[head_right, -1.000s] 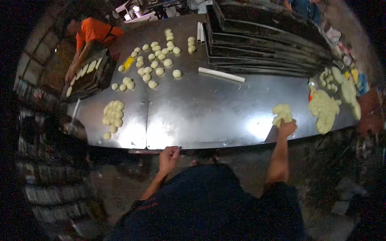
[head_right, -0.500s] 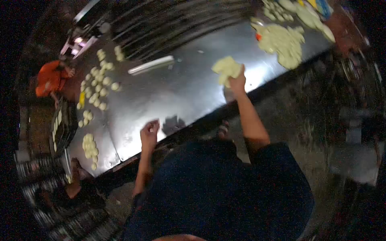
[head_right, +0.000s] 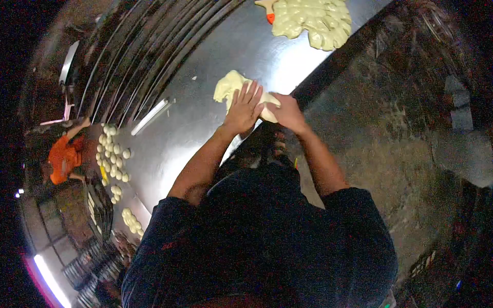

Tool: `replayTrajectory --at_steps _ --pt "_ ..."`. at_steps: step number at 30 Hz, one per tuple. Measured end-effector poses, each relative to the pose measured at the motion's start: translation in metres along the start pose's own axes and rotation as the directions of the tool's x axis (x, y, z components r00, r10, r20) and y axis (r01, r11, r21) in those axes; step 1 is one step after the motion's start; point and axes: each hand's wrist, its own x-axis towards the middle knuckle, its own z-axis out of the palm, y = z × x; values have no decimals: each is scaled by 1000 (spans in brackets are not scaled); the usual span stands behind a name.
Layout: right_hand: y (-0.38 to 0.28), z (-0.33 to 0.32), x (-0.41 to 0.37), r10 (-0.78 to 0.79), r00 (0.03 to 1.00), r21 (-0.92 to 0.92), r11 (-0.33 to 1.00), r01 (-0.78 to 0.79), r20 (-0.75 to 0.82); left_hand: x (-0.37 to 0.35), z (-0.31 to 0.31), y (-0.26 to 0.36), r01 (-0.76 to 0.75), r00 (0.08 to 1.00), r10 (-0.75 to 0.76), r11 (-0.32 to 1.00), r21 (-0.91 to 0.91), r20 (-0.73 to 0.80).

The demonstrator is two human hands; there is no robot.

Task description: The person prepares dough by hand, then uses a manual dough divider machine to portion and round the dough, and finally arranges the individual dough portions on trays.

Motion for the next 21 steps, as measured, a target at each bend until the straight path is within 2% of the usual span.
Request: replayTrajectory --at_steps 2,4,6,7,8,9,10,11,12,13,15,16,17,18,19,20,21 --pt "2 -43 -14 86 961 41 994 -100 262 -8 3 2 -25 1000 24 995 100 16" --pt "-23 -88 -26 177 931 -4 983 -186 320 -7 6 4 -24 999 20 995 96 44" --pt "-39 -121 -31 45 951 -124 992 -7 306 2 8 6 -28 999 24 987 161 31" --pt "-57 -139 -31 100 931 -263 965 -5 351 6 9 6 -36 999 29 987 156 43" --pt "-74 -153 -28 132 910 -394 918 37 393 3 -1 11 23 995 -29 997 72 91" --pt "-73 -164 -29 80 909 -397 912 99 409 -1 -13 11 2 993 -3 1000 7 115" --pt "-120 -165 -31 228 915 -503 864 -32 332 -6 -14 3 -26 998 33 993 -115 57" --pt "-128 -177 -28 349 886 -665 744 -63 306 -6 -9 -2 -57 996 61 997 -60 68" --pt "-183 -168 -32 424 881 -728 670 -147 212 -5 -11 -4 -72 996 76 994 -81 55" --pt "-237 -158 -36 493 862 -776 586 -232 114 -5 -14 -6 -59 990 62 998 -24 129" --pt "-270 -185 -43 264 932 -835 546 67 248 -12 -22 -12 -114 990 101 984 136 97" --pt "-267 -214 -46 145 940 -831 523 192 309 -15 -20 -15 -113 992 108 991 75 63" --pt "-276 -226 -51 246 969 -485 844 -230 -32 -14 -27 -15 -107 991 103 993 43 86" --pt "-292 -226 -55 228 968 -352 902 -249 -101 -15 -28 -15 -103 987 101 995 8 123" --pt "-306 -228 -59 210 963 -213 946 -243 -169 -13 -17 -18 -138 990 139 989 -49 18" --pt "-319 -218 -69 -56 998 -486 873 47 -5 -13 -21 -17 -124 992 125 991 -51 8" --pt "-323 -209 -65 -321 916 -651 647 397 239 -12 -34 -13 -76 996 81 990 -121 37"
